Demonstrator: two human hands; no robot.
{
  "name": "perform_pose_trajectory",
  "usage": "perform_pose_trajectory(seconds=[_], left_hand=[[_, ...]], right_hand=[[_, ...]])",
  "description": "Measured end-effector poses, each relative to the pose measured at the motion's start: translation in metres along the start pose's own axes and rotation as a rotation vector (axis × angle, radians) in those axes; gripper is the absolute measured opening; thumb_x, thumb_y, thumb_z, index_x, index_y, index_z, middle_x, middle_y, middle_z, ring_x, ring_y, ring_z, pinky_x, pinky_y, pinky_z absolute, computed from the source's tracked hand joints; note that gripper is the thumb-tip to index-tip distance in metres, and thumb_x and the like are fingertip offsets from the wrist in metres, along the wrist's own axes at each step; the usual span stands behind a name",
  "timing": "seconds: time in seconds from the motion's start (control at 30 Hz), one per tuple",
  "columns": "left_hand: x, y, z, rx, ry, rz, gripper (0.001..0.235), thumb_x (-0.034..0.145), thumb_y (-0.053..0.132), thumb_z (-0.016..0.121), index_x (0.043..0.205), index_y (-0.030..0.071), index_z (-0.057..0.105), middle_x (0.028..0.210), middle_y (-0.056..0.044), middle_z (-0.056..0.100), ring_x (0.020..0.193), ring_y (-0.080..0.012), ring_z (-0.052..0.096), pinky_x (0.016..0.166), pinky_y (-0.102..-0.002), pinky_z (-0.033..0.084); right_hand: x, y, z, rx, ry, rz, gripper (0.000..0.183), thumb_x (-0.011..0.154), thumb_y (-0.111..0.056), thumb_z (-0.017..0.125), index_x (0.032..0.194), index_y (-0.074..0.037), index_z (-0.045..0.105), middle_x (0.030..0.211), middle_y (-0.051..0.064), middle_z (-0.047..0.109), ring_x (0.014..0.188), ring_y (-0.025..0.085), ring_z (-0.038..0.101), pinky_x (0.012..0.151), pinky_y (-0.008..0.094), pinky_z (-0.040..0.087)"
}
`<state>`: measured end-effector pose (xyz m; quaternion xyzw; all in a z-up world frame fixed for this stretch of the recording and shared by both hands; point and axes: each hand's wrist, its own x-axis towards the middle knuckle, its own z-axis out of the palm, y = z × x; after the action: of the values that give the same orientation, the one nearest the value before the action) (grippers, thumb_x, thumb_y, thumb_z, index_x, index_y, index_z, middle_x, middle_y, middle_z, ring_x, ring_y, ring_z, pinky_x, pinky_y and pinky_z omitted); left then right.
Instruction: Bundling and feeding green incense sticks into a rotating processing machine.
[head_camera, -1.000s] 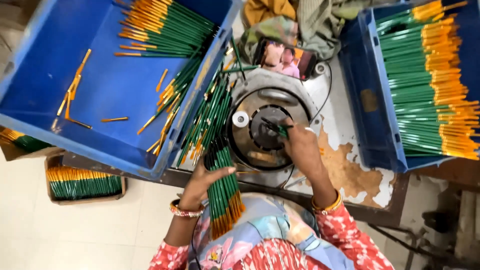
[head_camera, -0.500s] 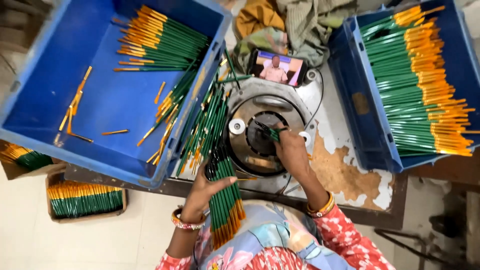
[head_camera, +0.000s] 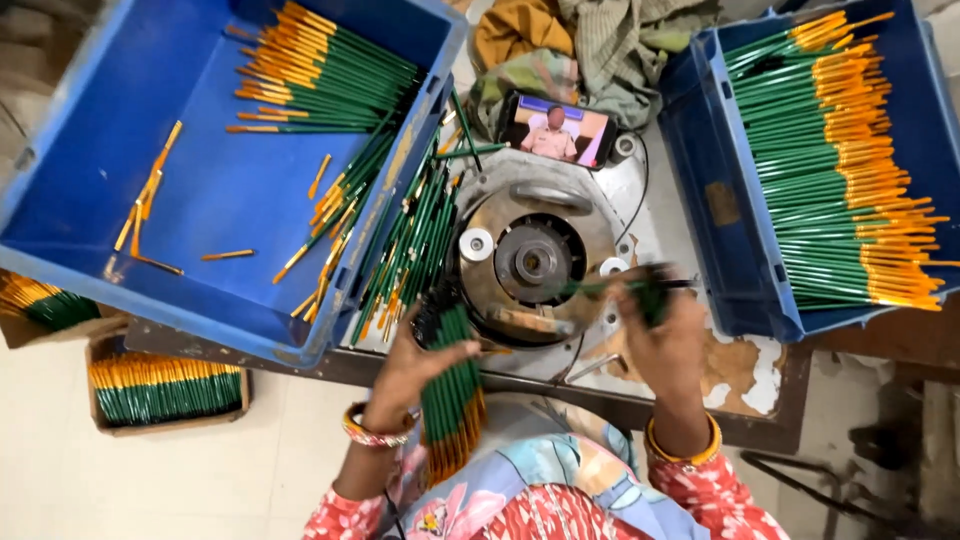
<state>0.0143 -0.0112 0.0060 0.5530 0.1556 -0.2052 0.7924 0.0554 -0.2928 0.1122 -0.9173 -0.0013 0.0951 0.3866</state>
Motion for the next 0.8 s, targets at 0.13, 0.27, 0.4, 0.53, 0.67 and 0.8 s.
perform_pose_trajectory(seconds=[0.13,0.27,0.4,0.53,0.67,0.8], left_hand=[[-0.001,-0.008,-0.008,-0.070,0.096,-0.108,0.098,0.070,0.003,0.085,0.146,0.004,0.022,0.097,-0.016,0.076,0.086,-0.0246,0.078,0.086,-0.037,0.064],[0.002,-0.010,-0.010,-0.129,-0.043,-0.034,0.079,0.074,0.002,0.085,0.139,-0.008,0.041,0.098,-0.016,0.072,0.086,-0.0262,0.076,0.080,-0.039,0.064],[-0.005,0.005,-0.005,-0.144,-0.035,-0.036,0.072,0.075,0.003,0.086,0.135,-0.011,0.047,0.101,-0.014,0.071,0.087,-0.0260,0.076,0.079,-0.040,0.065],[0.003,-0.008,-0.004,-0.154,-0.004,0.019,0.078,0.073,0.002,0.084,0.138,-0.004,0.043,0.113,-0.008,0.068,0.094,-0.0221,0.075,0.084,-0.038,0.065],[0.001,-0.014,-0.007,-0.173,0.005,-0.074,0.081,0.074,-0.001,0.082,0.140,0.001,0.036,0.112,-0.013,0.070,0.093,-0.0233,0.076,0.082,-0.036,0.065],[0.008,-0.010,-0.003,-0.185,-0.041,-0.100,0.071,0.075,-0.005,0.079,0.138,-0.004,0.046,0.107,-0.014,0.069,0.088,-0.0218,0.075,0.076,-0.036,0.064]], right_hand=[[0.036,0.023,0.028,-0.124,0.303,-0.082,0.017,0.099,-0.014,0.073,0.113,-0.007,0.068,0.084,0.014,0.072,0.071,0.032,0.073,0.065,0.041,0.055],[0.057,0.050,0.053,-0.323,0.126,-0.427,0.044,0.080,0.000,0.075,0.122,-0.003,0.061,0.078,0.020,0.064,0.072,0.041,0.064,0.065,0.049,0.049],[0.056,0.035,0.053,-0.320,0.099,-0.398,0.043,0.079,0.000,0.076,0.119,-0.003,0.060,0.081,0.021,0.065,0.074,0.043,0.064,0.065,0.050,0.049],[0.059,0.048,0.072,-0.259,0.186,-0.422,0.043,0.076,-0.001,0.076,0.116,-0.002,0.059,0.085,0.021,0.067,0.074,0.042,0.065,0.065,0.049,0.050],[0.057,0.063,0.088,-0.288,0.212,-0.337,0.034,0.085,-0.004,0.076,0.113,-0.001,0.058,0.084,0.022,0.067,0.075,0.042,0.065,0.065,0.050,0.049],[0.058,0.039,0.072,-0.245,0.211,-0.468,0.033,0.087,0.000,0.071,0.116,-0.001,0.057,0.091,0.024,0.067,0.082,0.045,0.065,0.069,0.051,0.051]])
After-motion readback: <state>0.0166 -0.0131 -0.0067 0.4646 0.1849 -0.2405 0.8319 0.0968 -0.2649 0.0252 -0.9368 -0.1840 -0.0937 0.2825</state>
